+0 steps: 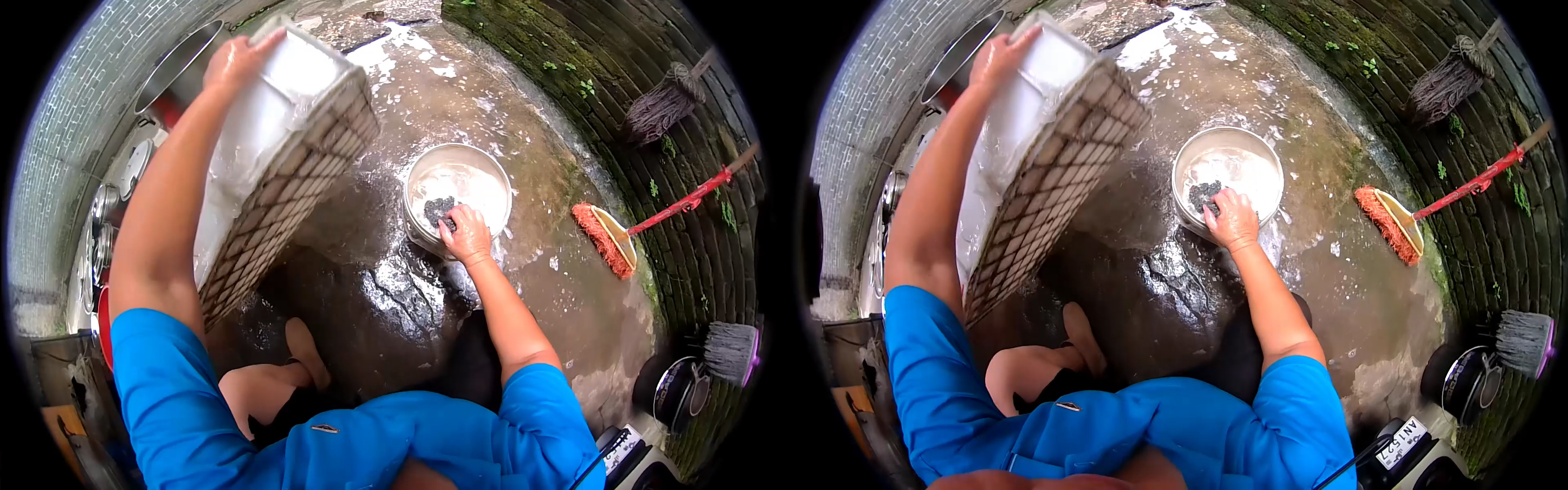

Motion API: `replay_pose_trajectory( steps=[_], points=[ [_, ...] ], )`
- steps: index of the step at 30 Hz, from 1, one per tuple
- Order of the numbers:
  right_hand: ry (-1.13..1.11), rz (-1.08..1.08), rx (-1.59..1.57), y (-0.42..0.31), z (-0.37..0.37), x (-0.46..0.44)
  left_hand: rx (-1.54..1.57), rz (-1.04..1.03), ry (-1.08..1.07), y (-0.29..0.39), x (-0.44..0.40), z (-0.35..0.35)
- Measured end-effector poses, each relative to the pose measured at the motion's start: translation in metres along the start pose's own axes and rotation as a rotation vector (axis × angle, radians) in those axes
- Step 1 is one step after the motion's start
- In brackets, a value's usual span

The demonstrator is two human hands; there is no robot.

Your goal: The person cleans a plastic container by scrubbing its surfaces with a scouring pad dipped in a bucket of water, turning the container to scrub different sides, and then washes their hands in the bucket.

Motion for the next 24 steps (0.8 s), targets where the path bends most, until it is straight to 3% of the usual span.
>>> replay_pose_trajectory(
  steps=[2, 4, 5, 6, 7, 9, 11, 13, 16, 20, 24],
  points=[
    [0.074, 0.024, -0.106, 0.007, 0.001, 0.001, -0.059, -0.084, 0.231, 0.017, -0.012, 0.045],
    [0.082, 0.044, -0.154, 0.01, -0.001, 0.0, -0.001, -0.038, 0.356, 0.031, -0.01, 0.081],
    [0.101, 0.052, -0.167, 0.011, -0.001, 0.0, 0.681, -0.101, 0.294, -0.012, -0.043, 0.074],
    [0.12, 0.056, -0.18, 0.011, -0.001, 0.002, 1.363, -0.159, 0.207, -0.013, -0.046, 0.08],
    [0.118, 0.077, -0.199, 0.012, 0.0, 0.002, 1.355, -0.147, 0.211, -0.018, -0.043, 0.08],
    [0.113, 0.085, -0.193, 0.011, -0.002, 0.002, 0.456, 0.134, 0.639, -0.025, -0.012, 0.102],
    [0.1, 0.052, -0.173, 0.011, -0.002, 0.002, 0.512, -0.002, 0.725, -0.028, 0.019, 0.086],
    [0.086, 0.023, -0.141, 0.009, -0.003, 0.002, 0.857, 0.233, 0.494, -0.052, 0.037, 0.044],
    [0.011, -0.032, -0.082, 0.009, -0.002, -0.006, 1.128, 0.06, 0.385, -0.039, 0.07, -0.005],
    [-0.426, -0.291, -0.117, 0.023, -0.02, -0.04, 1.16, -0.056, 0.231, -0.008, 0.074, -0.006],
    [-0.465, -0.389, -0.148, 0.066, -0.071, -0.104, 1.238, 0.014, 0.076, 0.004, 0.066, -0.005]
  ],
)
Point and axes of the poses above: each hand's wrist, its own x-axis away from the middle knuckle, its own z-axis out of the back of the hand, y = z × x, the point moved 3 cm from there along -x, towards the middle knuckle, and after that the axes turned 10 degrees about -z, right-handed, at the moved point
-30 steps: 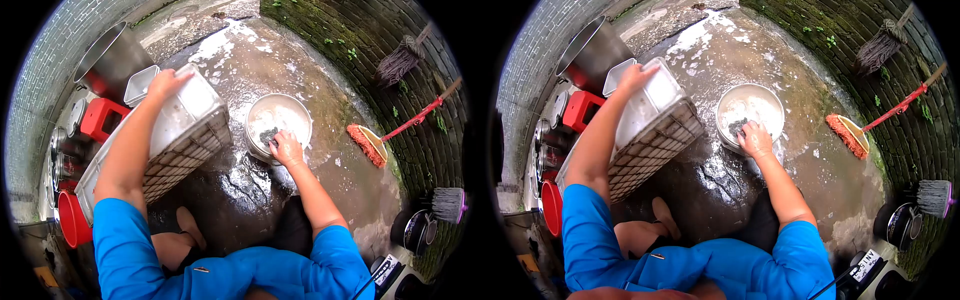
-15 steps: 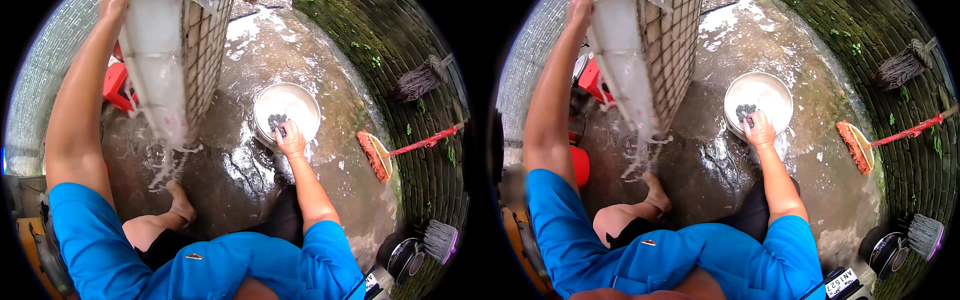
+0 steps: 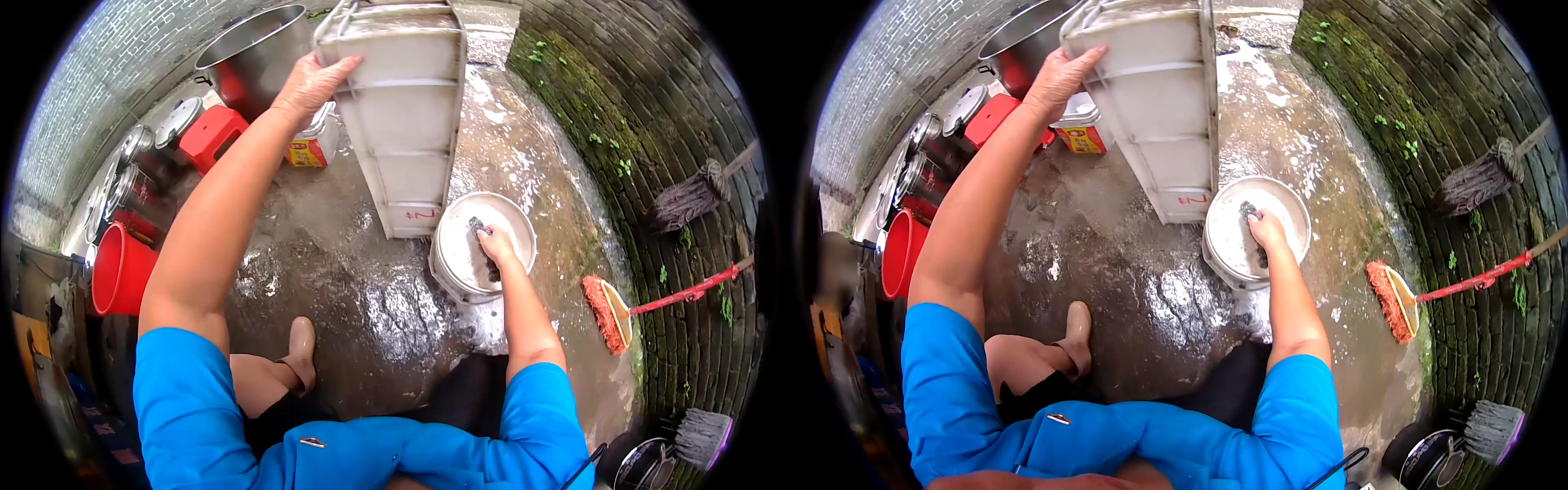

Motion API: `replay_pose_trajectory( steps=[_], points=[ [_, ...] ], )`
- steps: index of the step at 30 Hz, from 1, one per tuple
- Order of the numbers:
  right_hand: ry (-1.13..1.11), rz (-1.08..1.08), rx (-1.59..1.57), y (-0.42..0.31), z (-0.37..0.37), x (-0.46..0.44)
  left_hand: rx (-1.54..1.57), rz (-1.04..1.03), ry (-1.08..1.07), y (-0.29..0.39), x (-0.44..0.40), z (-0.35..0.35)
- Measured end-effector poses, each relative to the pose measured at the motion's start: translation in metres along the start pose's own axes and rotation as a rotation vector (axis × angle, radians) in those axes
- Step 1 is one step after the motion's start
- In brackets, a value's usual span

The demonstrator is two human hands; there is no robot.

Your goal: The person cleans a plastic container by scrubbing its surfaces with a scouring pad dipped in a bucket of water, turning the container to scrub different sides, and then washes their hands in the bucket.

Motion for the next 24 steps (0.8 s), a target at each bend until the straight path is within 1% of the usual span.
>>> replay_pose_trajectory(
  steps=[1, 2, 3, 5, 6, 8, 9, 10, 11, 12, 14, 15, 16, 18, 19, 20, 22, 23, 24],
  points=[
    [-0.008, 0.064, 0.155, -0.007, 0.0, 0.002, -0.014, -0.018, -0.009, 0.002, -0.003, -0.001],
    [0.025, 0.215, 0.328, 0.008, -0.023, -0.006, -0.028, -0.029, -0.019, 0.002, -0.003, -0.002],
    [-0.014, 0.222, 0.485, 0.019, -0.042, -0.008, -0.028, -0.03, -0.016, -0.002, -0.005, -0.004],
    [-0.205, 0.139, 0.683, 0.033, -0.073, -0.002, 0.078, -0.144, -0.082, -0.008, -0.013, -0.01],
    [-0.325, 0.092, 0.739, 0.035, -0.081, 0.002, 0.085, -0.146, -0.085, -0.011, -0.015, -0.012],
    [-0.645, -0.05, 0.738, 0.026, -0.084, 0.01, 0.091, -0.18, -0.141, -0.011, -0.017, -0.019],
    [-0.789, -0.139, 0.634, 0.016, -0.075, 0.02, 0.15, -0.215, -0.142, -0.015, -0.018, -0.023],
    [-0.869, -0.227, 0.384, 0.007, -0.056, 0.034, 0.166, -0.206, -0.144, -0.018, -0.017, -0.025],
    [-0.899, -0.283, 0.113, -0.009, -0.03, 0.052, 0.182, -0.142, -0.169, -0.016, -0.016, -0.029],
    [-0.903, -0.262, -0.32, -0.019, -0.006, 0.063, 0.195, -0.076, -0.201, -0.014, -0.016, -0.032],
    [-0.757, -0.066, -0.547, -0.054, 0.064, 0.087, 0.219, 0.107, -0.279, -0.013, -0.017, -0.035],
    [-0.693, -0.02, -0.573, -0.09, 0.109, 0.107, 0.209, 0.023, -0.301, 0.003, -0.019, -0.037],
    [-0.626, 0.018, -0.6, -0.134, 0.157, 0.133, 0.224, 0.028, -0.308, 0.011, -0.034, -0.039],
    [-0.499, 0.262, -0.692, -0.216, 0.236, 0.169, 0.843, 0.525, -0.225, 0.013, -0.053, -0.053],
    [-0.388, 0.396, -0.609, -0.257, 0.266, 0.178, 0.779, 0.653, -0.154, 0.036, -0.06, -0.063],
    [-0.277, 0.534, -0.524, -0.298, 0.291, 0.183, 0.553, 0.679, -0.117, 0.019, -0.064, -0.076],
    [-0.008, 0.59, -0.242, -0.375, 0.31, 0.186, 0.572, 0.671, -0.067, 0.024, -0.061, -0.095],
    [0.086, 0.525, -0.099, -0.402, 0.3, 0.176, 0.659, 0.684, 0.018, 0.023, -0.058, -0.102],
    [0.17, 0.461, 0.044, -0.418, 0.286, 0.164, 0.863, 0.757, 0.272, 0.042, -0.053, -0.104]
  ],
)
Point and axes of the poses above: each hand's wrist, its own x-axis away from the middle knuckle, its own z-axis out of the back of the hand, y = z × x, the point moved 3 cm from there along -x, towards the middle knuckle, and after that the axes turned 10 degrees about -z, right-handed, at the moved point
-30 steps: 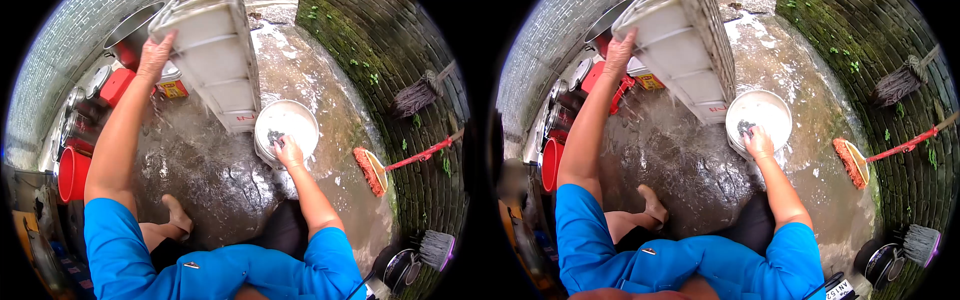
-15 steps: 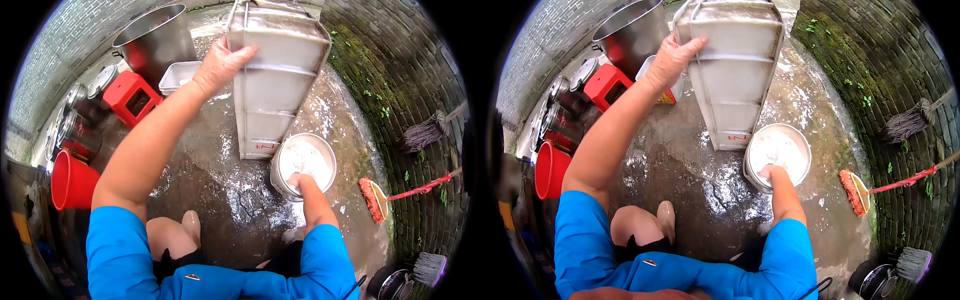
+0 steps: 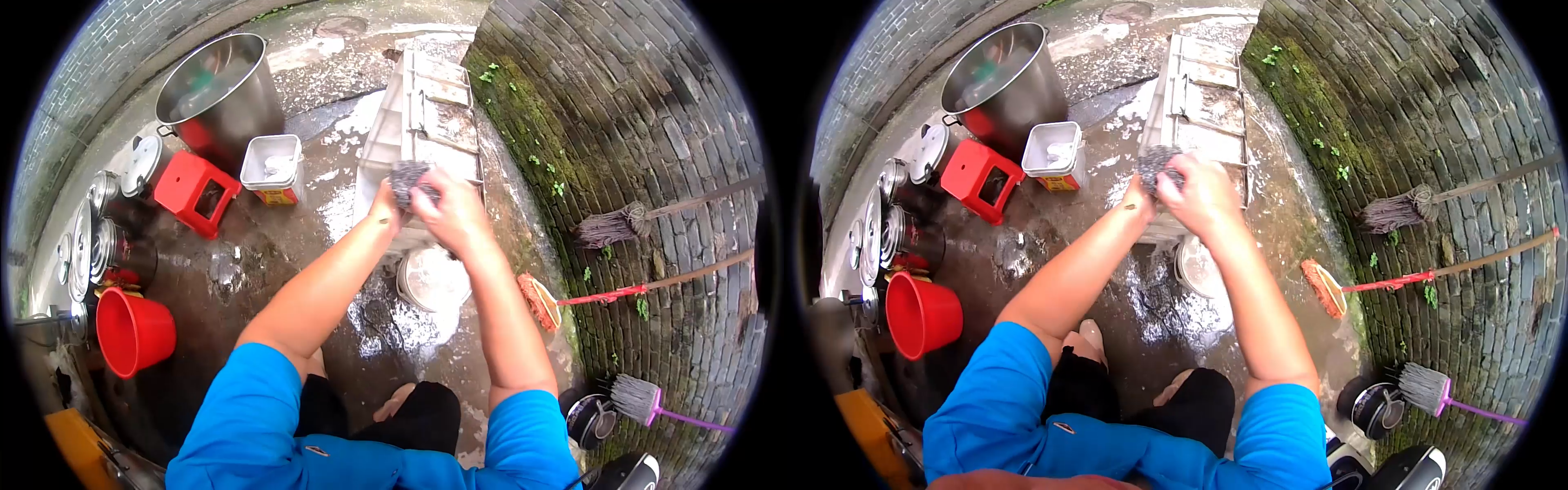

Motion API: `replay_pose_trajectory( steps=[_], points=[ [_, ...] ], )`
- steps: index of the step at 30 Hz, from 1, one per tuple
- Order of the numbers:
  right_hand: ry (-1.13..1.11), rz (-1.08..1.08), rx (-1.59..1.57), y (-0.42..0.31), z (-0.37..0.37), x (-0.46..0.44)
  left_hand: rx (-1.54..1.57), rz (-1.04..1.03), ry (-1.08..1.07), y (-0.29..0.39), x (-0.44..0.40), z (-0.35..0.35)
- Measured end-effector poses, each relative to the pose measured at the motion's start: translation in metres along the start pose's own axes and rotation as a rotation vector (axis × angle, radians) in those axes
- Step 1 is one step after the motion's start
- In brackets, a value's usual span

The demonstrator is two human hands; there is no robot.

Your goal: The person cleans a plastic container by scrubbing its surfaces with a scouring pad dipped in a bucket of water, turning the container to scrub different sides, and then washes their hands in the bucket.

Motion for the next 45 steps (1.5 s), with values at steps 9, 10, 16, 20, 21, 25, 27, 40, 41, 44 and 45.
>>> replay_pose_trajectory(
  steps=[9, 10, 16, 20, 21, 25, 27, 40, 41, 44, 45],
  points=[
    [-0.071, -0.318, 0.56, 0.04, -0.02, -0.041, -0.776, -0.252, 0.234, -0.031, -0.015, 0.012],
    [-0.079, -0.324, 0.563, 0.033, -0.019, -0.035, -0.877, -0.271, 0.289, -0.03, -0.007, 0.012],
    [-0.219, -0.293, 0.544, 0.028, -0.02, -0.024, -0.567, -0.053, 0.249, -0.019, 0.016, 0.018],
    [-0.164, -0.386, 0.595, 0.028, -0.028, -0.051, -0.698, -0.13, 0.313, -0.02, 0.001, 0.028],
    [-0.285, -0.425, 0.513, 0.007, -0.028, -0.048, -0.721, -0.099, 0.306, -0.028, -0.009, 0.039],
    [-0.322, -0.416, 0.584, 0.008, -0.029, -0.048, -0.744, -0.089, 0.258, -0.033, -0.011, 0.041],
    [-0.24, -0.492, 0.637, 0.039, -0.014, -0.071, -0.802, -0.185, 0.264, -0.032, -0.009, 0.029],
    [0.008, -0.538, 0.562, 0.042, -0.022, -0.046, -0.827, -0.209, 0.292, -0.016, -0.004, 0.023],
    [0.137, -0.555, 0.496, 0.038, -0.022, -0.039, -0.777, -0.208, 0.28, -0.015, -0.004, 0.021],
    [0.087, -0.446, 0.507, 0.022, -0.037, -0.026, -0.822, -0.163, 0.283, -0.017, -0.009, 0.026],
    [0.092, -0.447, 0.5, 0.015, -0.041, -0.022, -0.749, -0.192, 0.294, -0.014, -0.01, 0.026]
  ],
)
Point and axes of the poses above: each hand's wrist, its own x-axis away from the middle knuckle, its own z-axis out of the back of the hand, y = z × x, the point moved 3 cm from there along -x, towards the middle knuckle, and after that the axes turned 10 degrees about -z, right-handed, at the moved point
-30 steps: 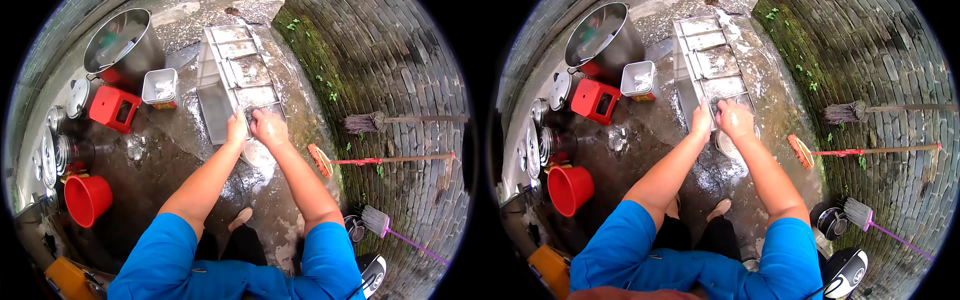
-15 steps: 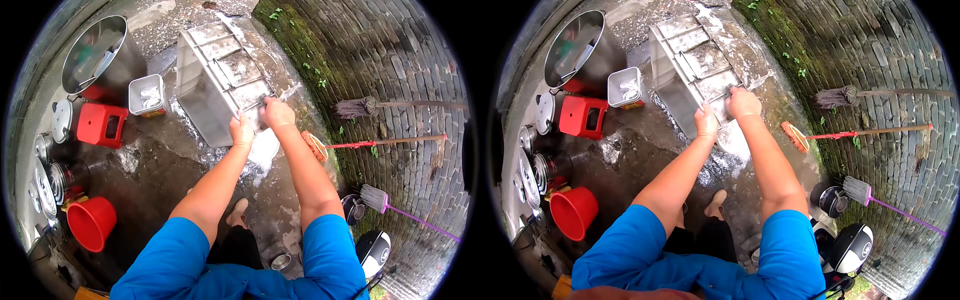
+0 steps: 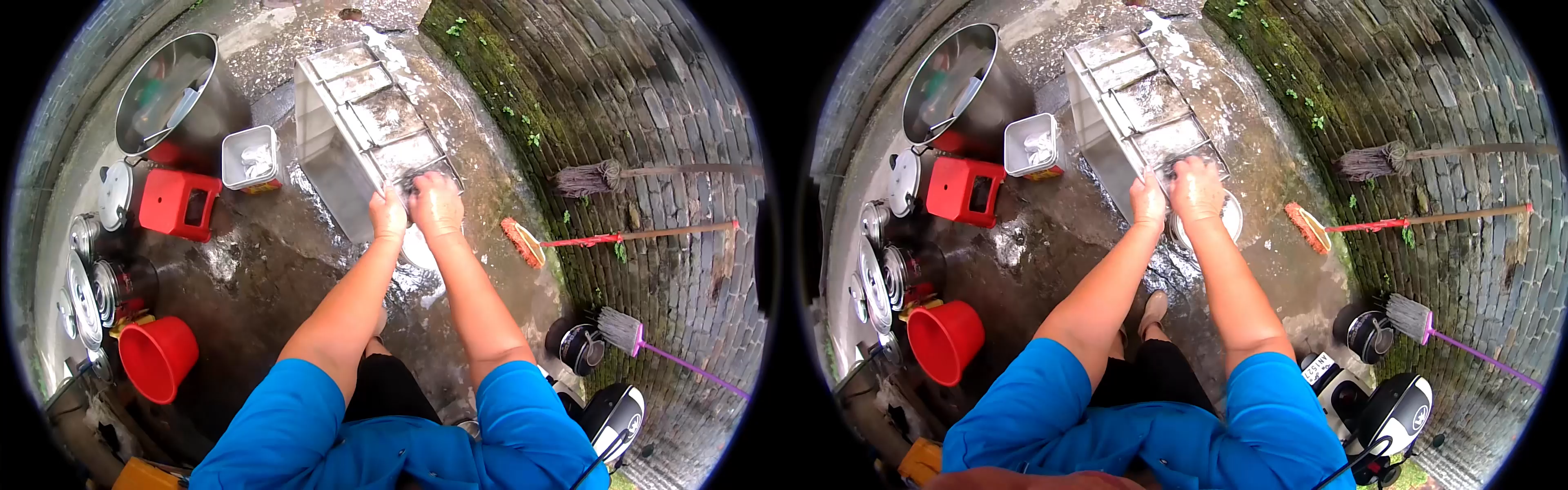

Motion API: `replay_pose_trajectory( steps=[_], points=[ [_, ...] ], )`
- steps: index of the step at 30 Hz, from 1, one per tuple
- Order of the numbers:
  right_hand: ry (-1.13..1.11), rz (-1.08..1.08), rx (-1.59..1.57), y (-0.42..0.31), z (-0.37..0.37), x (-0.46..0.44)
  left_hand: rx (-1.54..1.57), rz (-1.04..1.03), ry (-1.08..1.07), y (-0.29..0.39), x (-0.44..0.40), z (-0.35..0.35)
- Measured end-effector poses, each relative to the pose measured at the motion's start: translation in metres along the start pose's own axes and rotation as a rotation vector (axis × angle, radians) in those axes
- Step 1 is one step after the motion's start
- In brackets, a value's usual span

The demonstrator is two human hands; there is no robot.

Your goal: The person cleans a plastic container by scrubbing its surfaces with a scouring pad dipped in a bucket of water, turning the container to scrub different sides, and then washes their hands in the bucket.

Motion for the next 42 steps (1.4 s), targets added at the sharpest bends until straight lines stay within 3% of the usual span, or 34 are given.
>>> replay_pose_trajectory(
  steps=[2, 6, 9, 11, 12, 13, 15, 17, 19, 22, 26, 27, 30, 34, 37, 39, 41, 42],
  points=[
    [-0.051, 0.317, -0.084, -0.014, 0.001, 0.013, 0.138, 0.031, -0.01, 0.001, -0.004, 0.006],
    [-0.068, 0.565, 0.158, 0.013, 0.009, -0.022, 0.04, -0.01, -0.044, 0.005, 0.009, 0.007],
    [-0.049, 0.273, 0.192, 0.026, 0.011, -0.041, 0.096, 0.006, -0.007, 0.005, 0.008, -0.001],
    [-0.056, 0.213, 0.118, 0.021, -0.001, -0.03, -0.041, 0.053, -0.031, 0.007, 0.009, 0.0],
    [-0.061, 0.255, -0.063, 0.013, 0.003, -0.014, 0.035, 0.056, -0.113, 0.008, 0.007, 0.003],
    [-0.027, 0.381, -0.191, 0.001, 0.005, 0.006, 0.034, 0.015, 0.009, 0.004, 0.006, 0.002],
    [-0.226, 0.29, -0.069, 0.0, 0.015, 0.016, 0.042, -0.042, 0.018, -0.009, -0.001, 0.003],
    [-0.139, 0.228, 0.062, 0.018, 0.016, -0.011, 0.328, 0.048, 0.063, 0.01, 0.017, -0.005],
    [-0.131, 0.148, 0.134, 0.032, 0.018, -0.044, 0.251, 0.012, 0.056, -0.002, 0.007, -0.003],
    [-0.176, 0.077, 0.084, 0.009, 0.015, -0.024, 0.1, 0.065, -0.082, 0.007, 0.014, -0.002],
    [-0.185, 0.169, 0.039, -0.01, 0.011, -0.005, -0.031, 0.072, -0.191, 0.013, 0.006, 0.004],
    [-0.161, 0.17, 0.085, 0.0, 0.01, -0.021, 0.075, 0.137, -0.172, 0.012, 0.006, 0.002],
    [-0.164, 0.028, 0.199, 0.022, 0.01, -0.061, 0.136, 0.077, -0.14, 0.015, 0.015, -0.009],
    [-0.33, -0.074, 0.145, 0.01, 0.02, -0.033, 0.249, 0.056, -0.033, -0.007, 0.001, -0.014],
    [-0.554, -0.043, 0.047, 0.0, 0.031, -0.007, 0.084, -0.035, 0.021, -0.006, 0.002, -0.018],
    [-0.526, 0.041, 0.025, 0.012, 0.036, -0.001, 0.082, -0.015, 0.045, -0.001, 0.004, -0.019],
    [-0.514, 0.129, -0.005, 0.027, 0.035, -0.004, 0.16, 0.179, -0.173, -0.006, 0.006, -0.017],
    [-0.481, 0.167, 0.107, 0.033, 0.035, -0.012, 0.156, 0.212, -0.174, 0.03, 0.017, -0.013]
  ],
)
Point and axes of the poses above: each hand's wrist, its own x-axis away from the middle knuckle, its own z-axis out of the back of the hand, y = z × x, the point moved 3 cm from there along -x, towards the middle knuckle, and after that the axes turned 10 degrees about -z, right-handed, at the moved point
